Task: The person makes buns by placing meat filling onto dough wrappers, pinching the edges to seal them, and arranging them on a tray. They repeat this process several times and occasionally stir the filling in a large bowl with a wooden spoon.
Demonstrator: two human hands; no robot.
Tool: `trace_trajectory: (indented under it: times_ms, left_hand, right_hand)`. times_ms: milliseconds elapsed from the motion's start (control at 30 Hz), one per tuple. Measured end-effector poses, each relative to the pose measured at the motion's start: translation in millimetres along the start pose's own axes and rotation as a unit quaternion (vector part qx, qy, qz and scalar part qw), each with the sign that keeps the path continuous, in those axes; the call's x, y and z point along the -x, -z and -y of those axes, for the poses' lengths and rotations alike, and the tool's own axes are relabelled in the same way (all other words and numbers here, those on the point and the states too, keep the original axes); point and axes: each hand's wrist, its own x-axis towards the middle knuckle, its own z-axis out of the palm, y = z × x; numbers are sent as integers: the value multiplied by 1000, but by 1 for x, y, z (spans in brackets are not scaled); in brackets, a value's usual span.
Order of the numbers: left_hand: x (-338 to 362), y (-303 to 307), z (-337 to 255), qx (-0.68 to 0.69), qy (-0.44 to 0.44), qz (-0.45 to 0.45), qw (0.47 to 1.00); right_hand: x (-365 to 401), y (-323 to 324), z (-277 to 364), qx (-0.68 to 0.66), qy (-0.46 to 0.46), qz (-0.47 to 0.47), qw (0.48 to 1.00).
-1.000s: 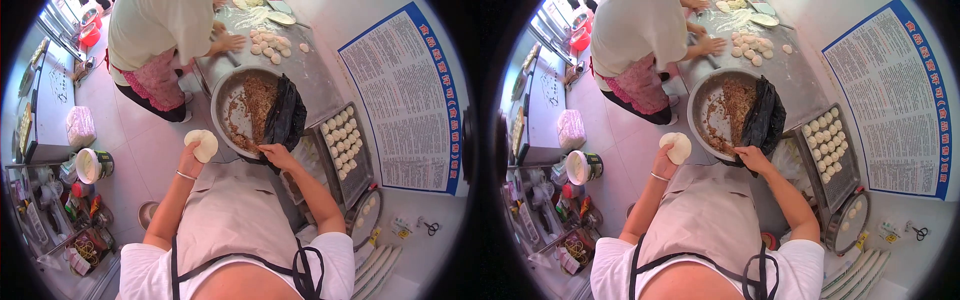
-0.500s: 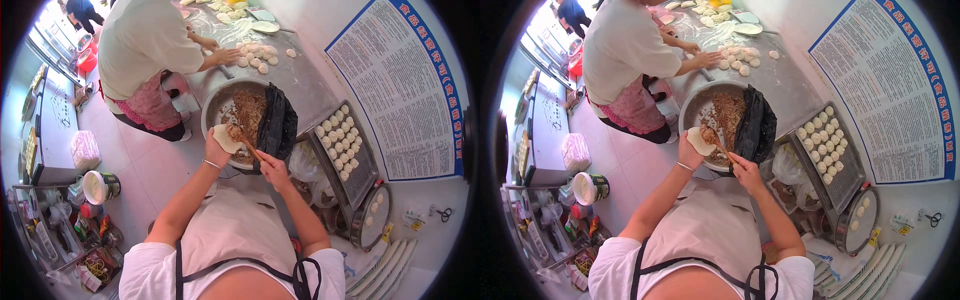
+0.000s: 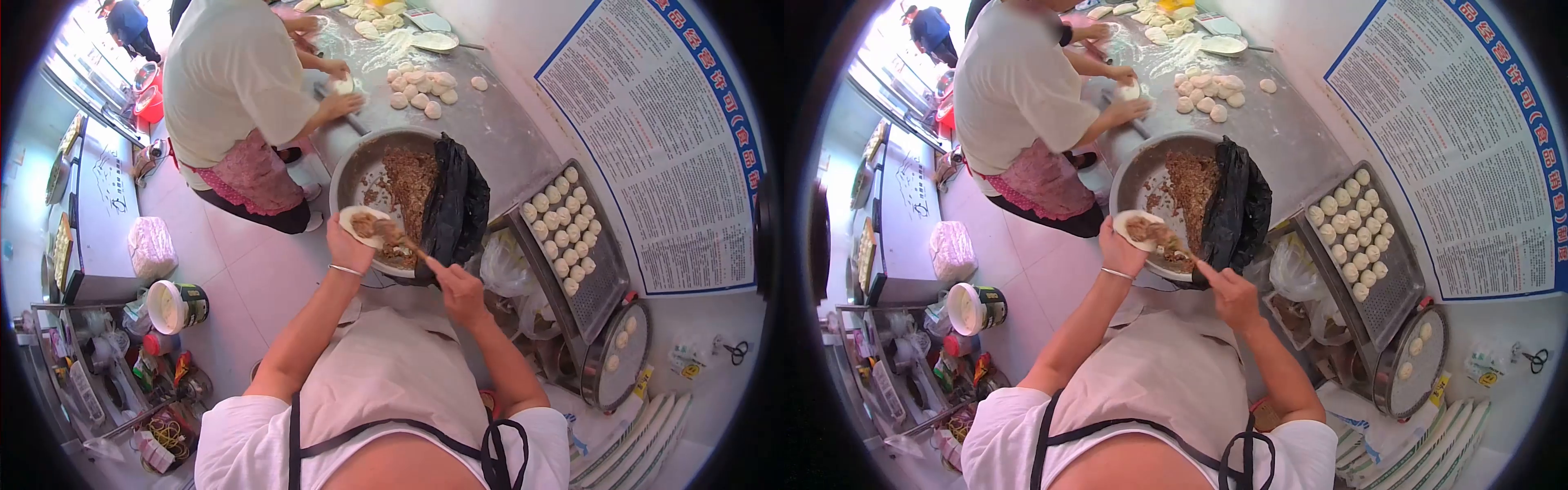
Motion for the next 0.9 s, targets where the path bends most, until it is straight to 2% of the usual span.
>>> trace_trajectory:
  times_ms: [100, 200, 300, 333, 367, 400, 433, 467, 500, 600, 700, 800, 900]
  left_hand:
    - [-1, -2, -29, -28, -20, -29, 999]
    - [11, -10, -30, -75, 30, 13, 997]
    - [28, -26, -17, -99, 55, -1, 994]
    - [35, -31, -14, -96, 75, 8, 993]
    - [40, -36, -11, -91, 94, 17, 991]
    - [44, -38, -7, -87, 113, 26, 989]
    - [46, -36, -3, -81, 120, 26, 989]
    - [46, -35, 0, -77, 125, 29, 989]
    - [48, -36, 3, -72, 131, 30, 988]
    - [53, -38, 9, -115, 146, 40, 982]
    - [54, -37, 13, -140, 167, 53, 974]
    - [55, -45, 25, -213, 145, 51, 965]
    - [55, -53, 36, -320, 106, 44, 941]
  right_hand:
    - [-6, 7, -15, 91, -30, -4, 995]
    - [-16, -21, -35, 218, -22, 62, 974]
    - [-32, -34, -42, 305, 69, 39, 949]
    - [-39, -39, -37, 145, 29, 26, 989]
    - [-48, -47, -30, -19, -12, 13, 1000]
    - [-53, -53, -23, -182, -53, -1, 982]
    - [-58, -53, -11, -325, -119, 10, 938]
    - [-64, -50, 3, -461, -180, 19, 869]
    - [-67, -48, 10, -585, -235, 30, 775]
    - [-63, -56, -1, -586, -214, 8, 781]
    - [-59, -55, -11, -560, -143, -20, 816]
    - [-60, -42, -11, -505, -92, -51, 857]
    - [-65, -18, -7, -574, -220, -17, 789]
